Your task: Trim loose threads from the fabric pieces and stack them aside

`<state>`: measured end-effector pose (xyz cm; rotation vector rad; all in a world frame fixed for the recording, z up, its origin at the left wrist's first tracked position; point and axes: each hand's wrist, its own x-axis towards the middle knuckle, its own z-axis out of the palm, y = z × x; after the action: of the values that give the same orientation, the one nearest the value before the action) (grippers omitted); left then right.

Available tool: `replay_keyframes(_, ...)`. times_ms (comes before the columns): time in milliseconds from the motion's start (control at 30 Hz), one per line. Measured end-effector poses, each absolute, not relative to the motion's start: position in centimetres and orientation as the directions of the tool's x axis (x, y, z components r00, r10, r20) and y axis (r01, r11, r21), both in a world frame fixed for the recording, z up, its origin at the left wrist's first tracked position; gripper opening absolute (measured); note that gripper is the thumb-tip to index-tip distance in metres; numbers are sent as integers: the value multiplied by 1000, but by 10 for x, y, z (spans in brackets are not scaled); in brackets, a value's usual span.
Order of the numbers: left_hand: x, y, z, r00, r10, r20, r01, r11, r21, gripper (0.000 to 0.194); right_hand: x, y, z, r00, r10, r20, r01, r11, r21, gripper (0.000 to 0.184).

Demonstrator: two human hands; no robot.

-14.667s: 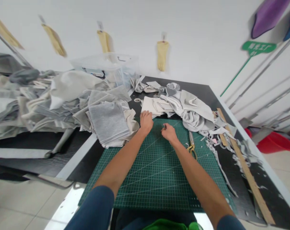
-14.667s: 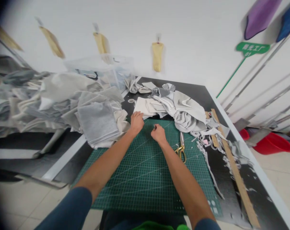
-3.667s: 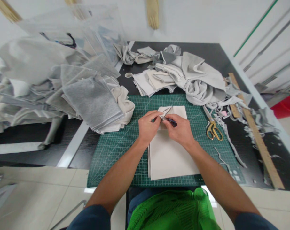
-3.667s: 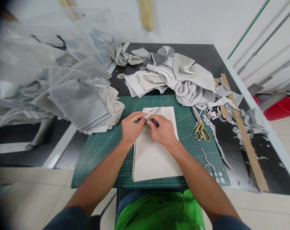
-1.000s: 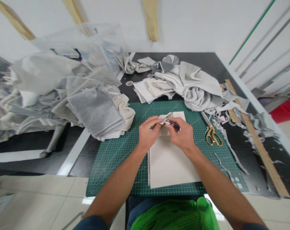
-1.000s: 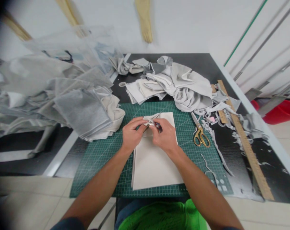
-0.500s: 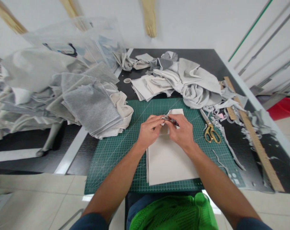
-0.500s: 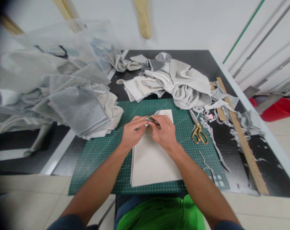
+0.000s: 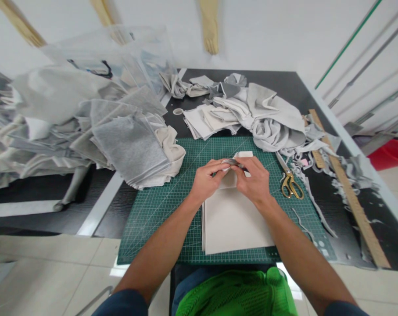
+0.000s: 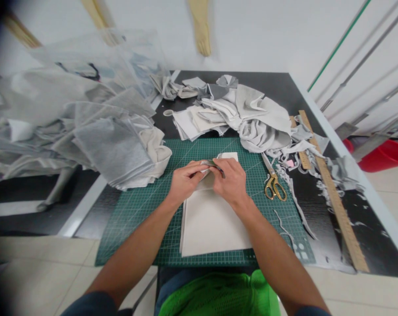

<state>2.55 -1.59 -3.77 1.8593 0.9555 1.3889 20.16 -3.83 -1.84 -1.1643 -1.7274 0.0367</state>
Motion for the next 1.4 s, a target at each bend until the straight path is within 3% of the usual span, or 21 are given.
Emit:
replay_keyframes(367, 24, -14, -37, 253, 790, 559, 151, -603, 783, 22, 209, -33, -18, -146, 677, 722, 695, 589, -413, 17)
replay_keyframes(633, 18, -12, -35, 288, 791, 540, 123, -589, 799, 24, 209, -30, -23, -126, 698, 705, 632, 604, -485, 23)
replay_keyframes(1400, 16, -11, -38, 279, 793, 541, 131, -590, 797, 24, 210, -29, -21, -197, 719, 667, 650, 605, -460, 22)
